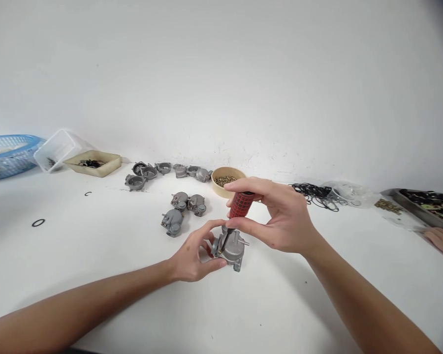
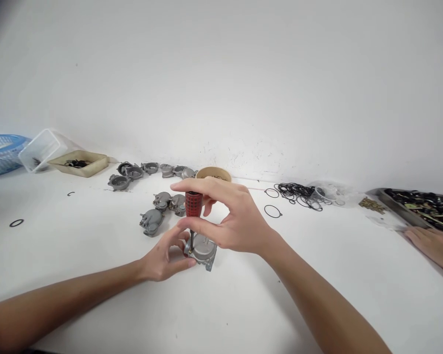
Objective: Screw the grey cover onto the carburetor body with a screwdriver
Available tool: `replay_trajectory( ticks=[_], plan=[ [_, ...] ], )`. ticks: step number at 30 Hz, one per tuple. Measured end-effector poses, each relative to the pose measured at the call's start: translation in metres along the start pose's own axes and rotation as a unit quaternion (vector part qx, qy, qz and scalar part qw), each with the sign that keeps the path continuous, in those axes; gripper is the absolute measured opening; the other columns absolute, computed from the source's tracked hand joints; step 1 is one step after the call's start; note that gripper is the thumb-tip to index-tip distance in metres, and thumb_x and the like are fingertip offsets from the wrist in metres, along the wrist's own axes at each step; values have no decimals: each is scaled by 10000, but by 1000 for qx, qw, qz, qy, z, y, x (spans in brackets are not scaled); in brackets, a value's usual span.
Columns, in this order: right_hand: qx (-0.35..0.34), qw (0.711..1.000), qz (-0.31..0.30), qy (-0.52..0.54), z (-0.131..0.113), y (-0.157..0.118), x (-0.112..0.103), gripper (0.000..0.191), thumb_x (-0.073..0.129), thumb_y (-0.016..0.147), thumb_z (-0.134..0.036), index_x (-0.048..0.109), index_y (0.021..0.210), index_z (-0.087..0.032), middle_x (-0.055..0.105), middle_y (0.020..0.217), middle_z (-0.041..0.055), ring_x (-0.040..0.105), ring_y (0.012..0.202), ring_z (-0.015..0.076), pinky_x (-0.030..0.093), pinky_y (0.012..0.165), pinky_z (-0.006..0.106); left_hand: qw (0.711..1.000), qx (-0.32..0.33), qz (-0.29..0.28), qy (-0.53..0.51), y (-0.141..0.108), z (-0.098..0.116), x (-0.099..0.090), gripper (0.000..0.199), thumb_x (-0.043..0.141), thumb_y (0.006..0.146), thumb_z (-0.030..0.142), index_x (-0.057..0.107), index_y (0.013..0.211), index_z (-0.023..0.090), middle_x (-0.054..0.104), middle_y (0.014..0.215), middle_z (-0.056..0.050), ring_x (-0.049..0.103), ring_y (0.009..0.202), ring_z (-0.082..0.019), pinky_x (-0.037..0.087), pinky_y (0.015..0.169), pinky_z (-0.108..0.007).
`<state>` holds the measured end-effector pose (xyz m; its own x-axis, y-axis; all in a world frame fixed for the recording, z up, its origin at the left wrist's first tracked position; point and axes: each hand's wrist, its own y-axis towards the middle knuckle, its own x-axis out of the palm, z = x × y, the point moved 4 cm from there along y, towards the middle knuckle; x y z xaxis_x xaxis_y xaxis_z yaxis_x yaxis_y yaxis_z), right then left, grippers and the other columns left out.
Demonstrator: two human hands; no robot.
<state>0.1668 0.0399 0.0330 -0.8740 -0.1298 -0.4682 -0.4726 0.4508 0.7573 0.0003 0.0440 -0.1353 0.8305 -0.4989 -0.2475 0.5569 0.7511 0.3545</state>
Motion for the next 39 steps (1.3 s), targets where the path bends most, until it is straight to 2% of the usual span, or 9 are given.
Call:
replay_trajectory(
  ticks=[4,8,15,18,22,26,28,33,39],
  plan=[
    [6,1000,1,-1,1,-1,0,419,780,867,-181,670,1264,-257,763,991,26,712,749,142,635,711,309,1000,-15,10,11,1,-3,1,681,804,858,355,454,1437,275,658,990,-28,587,707,-166,513,650,-298],
    [9,1000,0,3,0,0,1,428,787,856,-165,674,1258,-261,762,991,23,713,750,142,632,695,300,1000,-19,12,14,1,-3,0,677,818,853,362,465,1423,264,663,955,-20,585,711,-169,515,658,-298],
    [16,1000,-4,13,0,0,4,465,778,827,-84,682,1243,-268,759,956,6,702,747,138,629,677,292,1000,-2,18,0,2,0,2,674,830,855,352,476,1424,283,668,1074,-46,596,760,-179,526,646,-292],
    [8,1000,-4,16,1,0,4,473,794,814,-87,686,1238,-267,765,989,11,692,724,131,630,672,295,999,13,30,23,3,1,3,615,845,853,374,533,1379,305,643,1198,-58,602,772,-168,529,630,-275],
    [7,1000,-10,19,0,-1,2,506,772,836,-92,663,1300,-263,759,1030,27,708,773,143,643,720,317,993,64,56,87,3,4,3,540,817,882,471,576,1341,321,552,1373,-75,593,756,-139,548,622,-265],
    [9,996,-54,69,-4,-1,1,557,630,907,-62,576,1430,-246,729,1170,83,728,968,195,652,810,373,984,86,62,141,3,5,3,683,805,845,635,523,1374,307,535,1380,-96,561,706,-130,571,609,-280],
    [8,996,-53,64,-4,0,0,562,629,907,-56,579,1430,-258,727,1162,80,721,948,186,648,804,370,982,87,64,158,4,4,2,693,777,850,676,508,1377,316,535,1372,-91,541,673,-122,573,603,-288],
    [-21,1000,-16,5,-4,3,-2,447,763,845,-101,699,1261,-252,682,843,8,651,735,144,596,678,310,983,63,50,165,4,2,3,612,767,886,603,513,1374,335,525,1368,-78,547,661,-124,565,613,-306],
    [-11,994,-93,50,-7,2,-2,518,594,925,-59,592,1411,-237,729,1001,55,692,905,184,605,832,395,982,84,52,158,3,8,3,564,779,896,527,535,1362,322,522,1387,-81,564,726,-142,570,626,-297]
  ],
)
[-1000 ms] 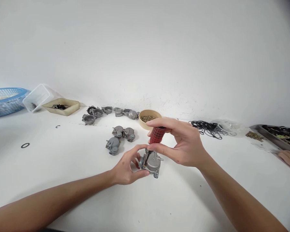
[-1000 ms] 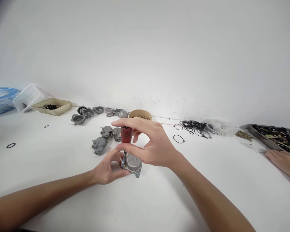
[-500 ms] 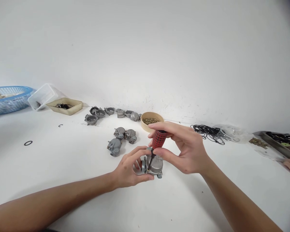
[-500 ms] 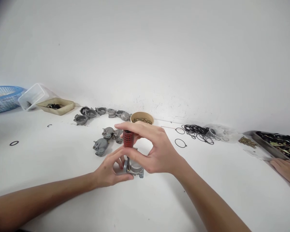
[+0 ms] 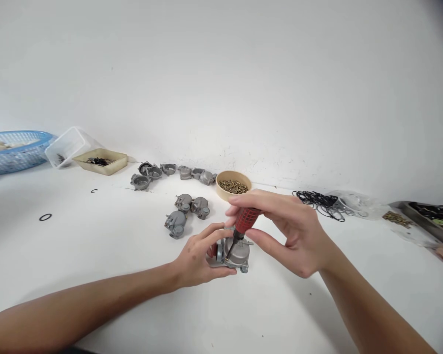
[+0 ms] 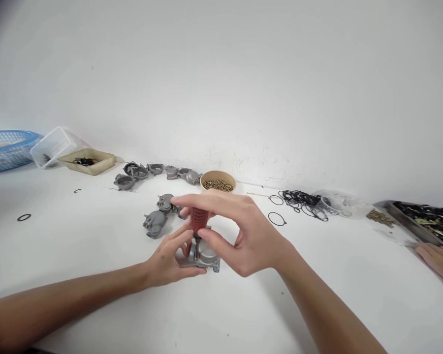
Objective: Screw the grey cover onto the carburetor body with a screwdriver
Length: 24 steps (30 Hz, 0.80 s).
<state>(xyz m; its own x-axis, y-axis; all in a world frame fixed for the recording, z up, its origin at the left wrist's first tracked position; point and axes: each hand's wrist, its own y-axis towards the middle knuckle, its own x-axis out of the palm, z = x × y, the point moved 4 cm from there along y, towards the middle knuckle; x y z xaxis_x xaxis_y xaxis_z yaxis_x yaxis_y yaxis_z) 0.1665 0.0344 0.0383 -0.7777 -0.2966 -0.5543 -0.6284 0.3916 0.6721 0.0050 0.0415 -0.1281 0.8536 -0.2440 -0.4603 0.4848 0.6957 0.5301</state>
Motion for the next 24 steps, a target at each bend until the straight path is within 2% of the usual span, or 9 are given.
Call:
replay_trajectory(
  ticks=[5,7,10,12,18,22,24],
  plan=[
    [16,998,30,-56,4,-1,-3,457,745,875,-111,670,1299,-267,694,841,2,644,740,142,580,684,305,1000,20,3,-4,0,0,0,546,764,917,490,538,1387,325,528,1379,-102,595,752,-151,573,606,-290],
    [17,998,16,-56,4,-1,-3,495,721,886,-110,636,1350,-258,706,881,15,662,784,155,595,732,330,1000,27,6,-11,0,-1,0,540,774,916,474,547,1381,322,526,1376,-111,609,759,-154,572,582,-276],
    [19,999,-22,-22,1,-2,-2,576,586,933,-70,519,1476,-249,726,1094,65,700,902,174,614,847,391,999,43,8,-28,1,-1,0,497,797,906,442,591,1337,307,515,1391,-120,624,766,-155,569,557,-254],
    [16,999,-27,-8,0,-3,-2,591,545,946,-57,491,1498,-261,719,1172,75,709,908,166,622,848,385,998,45,3,-39,2,-1,0,458,794,912,419,615,1317,303,507,1412,-120,635,782,-162,575,561,-255],
    [2,999,8,-49,4,-4,-2,515,679,903,-85,616,1377,-275,713,884,7,675,769,152,614,727,338,998,53,9,-30,0,-4,1,548,793,912,403,560,1405,357,492,1435,-122,666,832,-193,584,568,-274],
    [-5,1000,-18,-14,-1,-2,-2,519,581,940,-53,574,1427,-235,739,1020,57,706,853,168,630,809,388,998,65,14,-23,0,-5,1,563,799,902,411,552,1402,337,497,1430,-131,672,812,-197,585,560,-276],
    [-7,1000,-11,-6,-1,-2,-4,505,606,941,-58,588,1414,-234,741,1020,57,713,849,162,636,790,362,998,56,11,-16,1,-4,1,539,790,905,418,566,1386,320,499,1424,-134,672,800,-192,595,567,-285]
  ],
)
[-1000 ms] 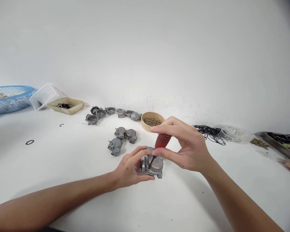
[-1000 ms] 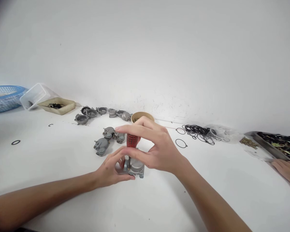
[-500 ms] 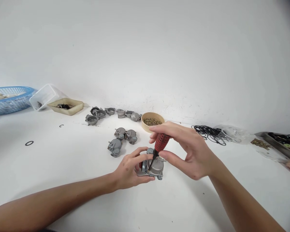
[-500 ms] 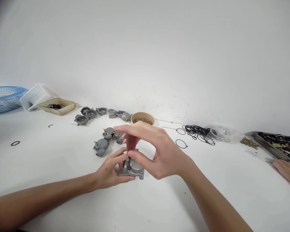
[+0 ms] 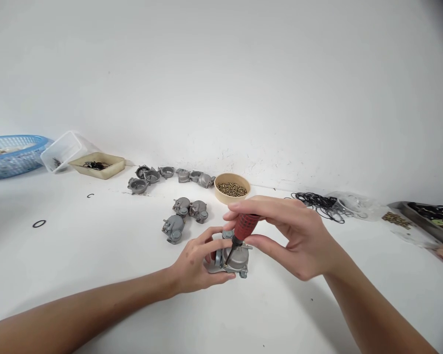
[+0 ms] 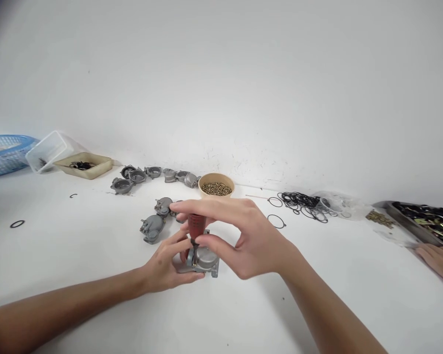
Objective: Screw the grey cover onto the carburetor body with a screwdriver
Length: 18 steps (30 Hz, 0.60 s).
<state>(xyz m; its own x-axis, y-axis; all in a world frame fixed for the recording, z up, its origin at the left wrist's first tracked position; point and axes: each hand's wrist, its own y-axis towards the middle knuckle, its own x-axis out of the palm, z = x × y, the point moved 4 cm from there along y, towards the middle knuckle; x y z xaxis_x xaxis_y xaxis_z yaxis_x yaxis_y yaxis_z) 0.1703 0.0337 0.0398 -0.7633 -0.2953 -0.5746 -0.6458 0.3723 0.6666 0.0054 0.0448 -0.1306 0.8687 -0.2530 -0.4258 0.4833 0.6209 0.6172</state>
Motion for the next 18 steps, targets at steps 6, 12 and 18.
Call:
replay_trajectory(
  ticks=[6,12,18],
  plan=[
    [-15,999,20,-35,-3,2,-3,418,699,922,-150,651,1325,-249,714,963,44,697,768,148,625,691,315,1000,-5,-4,13,0,1,1,453,764,924,434,610,1325,291,530,1365,-131,671,931,-248,606,581,-297],
    [-4,1000,-1,-3,-4,1,0,447,596,961,-108,602,1386,-245,740,914,40,710,801,170,626,711,337,1000,4,0,29,-1,0,1,485,755,930,454,582,1358,302,522,1394,-129,632,736,-169,598,558,-304],
    [-3,999,15,-28,-3,0,3,455,608,951,-127,609,1388,-255,728,946,47,703,796,164,623,680,318,999,0,-15,39,1,2,0,483,748,933,449,594,1361,288,557,1362,-129,671,869,-236,608,579,-302]
  ],
)
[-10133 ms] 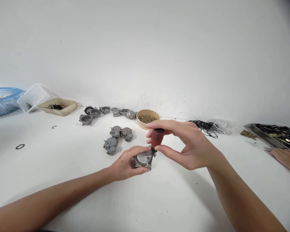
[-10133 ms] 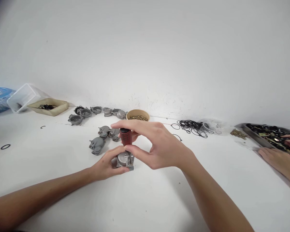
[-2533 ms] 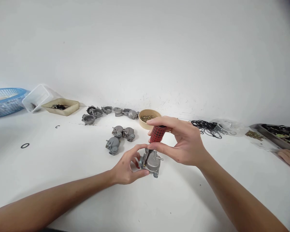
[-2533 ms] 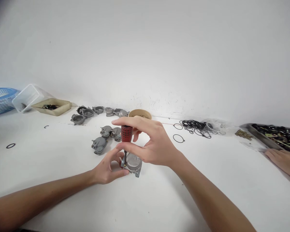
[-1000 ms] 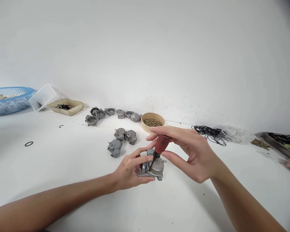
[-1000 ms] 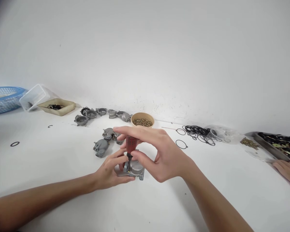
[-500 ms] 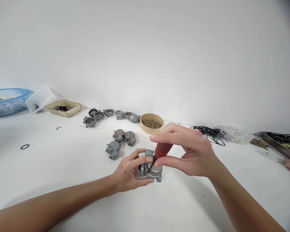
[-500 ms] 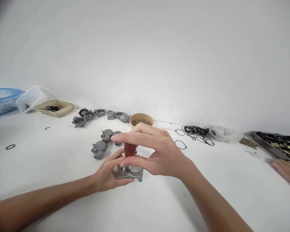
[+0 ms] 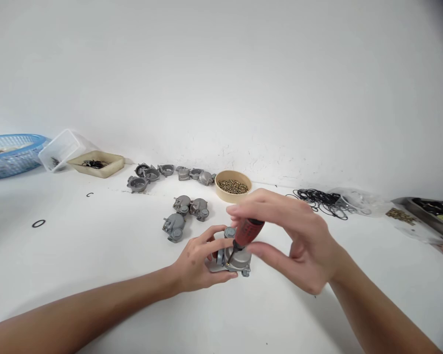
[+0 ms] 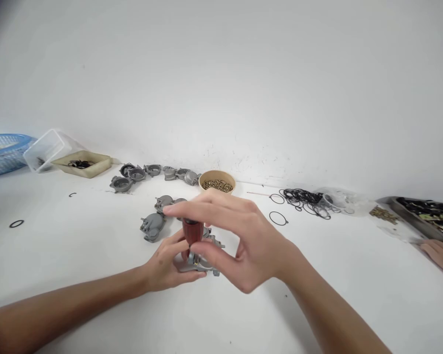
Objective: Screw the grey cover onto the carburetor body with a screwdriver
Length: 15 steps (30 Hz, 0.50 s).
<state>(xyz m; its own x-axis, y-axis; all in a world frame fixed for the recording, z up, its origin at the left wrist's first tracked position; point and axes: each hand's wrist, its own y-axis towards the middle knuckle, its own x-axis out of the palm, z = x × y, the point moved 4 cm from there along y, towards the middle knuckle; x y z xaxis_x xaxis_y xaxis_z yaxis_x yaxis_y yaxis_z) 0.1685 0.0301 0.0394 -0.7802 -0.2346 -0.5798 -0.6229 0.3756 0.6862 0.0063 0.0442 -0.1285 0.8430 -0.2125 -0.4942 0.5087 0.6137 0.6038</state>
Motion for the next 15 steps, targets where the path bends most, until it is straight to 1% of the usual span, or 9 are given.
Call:
replay_trajectory(
  ticks=[2,3,6,8,9,11,12,13,15],
  plan=[
    [14,1000,-11,5,1,-1,0,458,574,966,-128,593,1404,-259,746,1003,59,717,833,179,635,712,342,1000,4,6,-1,0,0,-1,476,752,932,446,594,1355,298,544,1377,-120,648,762,-184,603,565,-297],
    [14,1000,-6,4,2,-1,0,449,595,964,-144,599,1396,-269,751,998,54,719,819,179,637,706,342,1000,2,5,-1,-1,0,-2,457,752,933,445,605,1339,295,540,1380,-116,639,738,-170,605,569,-299],
    [1,1000,25,-17,5,-3,-2,448,713,911,-186,643,1338,-303,740,891,18,708,751,174,636,684,338,1000,-17,-10,-4,-1,-2,-2,403,753,938,440,642,1284,267,517,1408,-127,650,763,-176,610,578,-303],
    [-1,999,27,-22,6,-4,-1,481,743,881,-184,648,1334,-313,729,885,14,710,768,185,644,714,358,999,-28,-21,-4,-1,-2,-1,415,757,939,439,642,1294,258,508,1420,-136,660,788,-188,611,582,-309],
    [10,1000,19,-17,6,-5,0,509,724,883,-165,631,1361,-312,731,927,21,717,809,197,649,747,377,999,-27,-20,-3,-1,-3,-1,433,756,940,440,631,1314,260,512,1417,-137,659,790,-190,609,584,-310],
    [52,999,-9,1,8,-8,2,585,650,898,-109,564,1440,-311,735,1027,35,723,917,225,654,808,413,1000,-13,-14,1,-1,-2,-2,456,750,947,446,608,1343,272,522,1409,-129,652,782,-183,605,593,-310],
    [72,997,-19,6,9,-9,3,610,618,905,-88,538,1464,-319,736,1047,33,721,949,233,656,818,421,1000,-7,-10,3,-1,-2,-2,451,745,950,448,604,1343,278,525,1407,-123,647,775,-177,603,595,-306],
    [86,996,-23,3,11,-10,3,613,611,910,-84,534,1465,-334,741,1031,25,721,949,235,661,807,420,1000,-2,-7,4,-1,-1,-2,441,741,953,447,605,1338,279,527,1404,-119,644,772,-173,602,596,-301],
    [88,996,-18,-15,14,-12,2,558,664,909,-132,580,1417,-348,744,950,15,722,879,234,669,750,405,1000,-9,-12,5,0,-1,-2,427,737,955,444,615,1327,273,524,1404,-121,652,791,-179,608,608,-300]
  ],
)
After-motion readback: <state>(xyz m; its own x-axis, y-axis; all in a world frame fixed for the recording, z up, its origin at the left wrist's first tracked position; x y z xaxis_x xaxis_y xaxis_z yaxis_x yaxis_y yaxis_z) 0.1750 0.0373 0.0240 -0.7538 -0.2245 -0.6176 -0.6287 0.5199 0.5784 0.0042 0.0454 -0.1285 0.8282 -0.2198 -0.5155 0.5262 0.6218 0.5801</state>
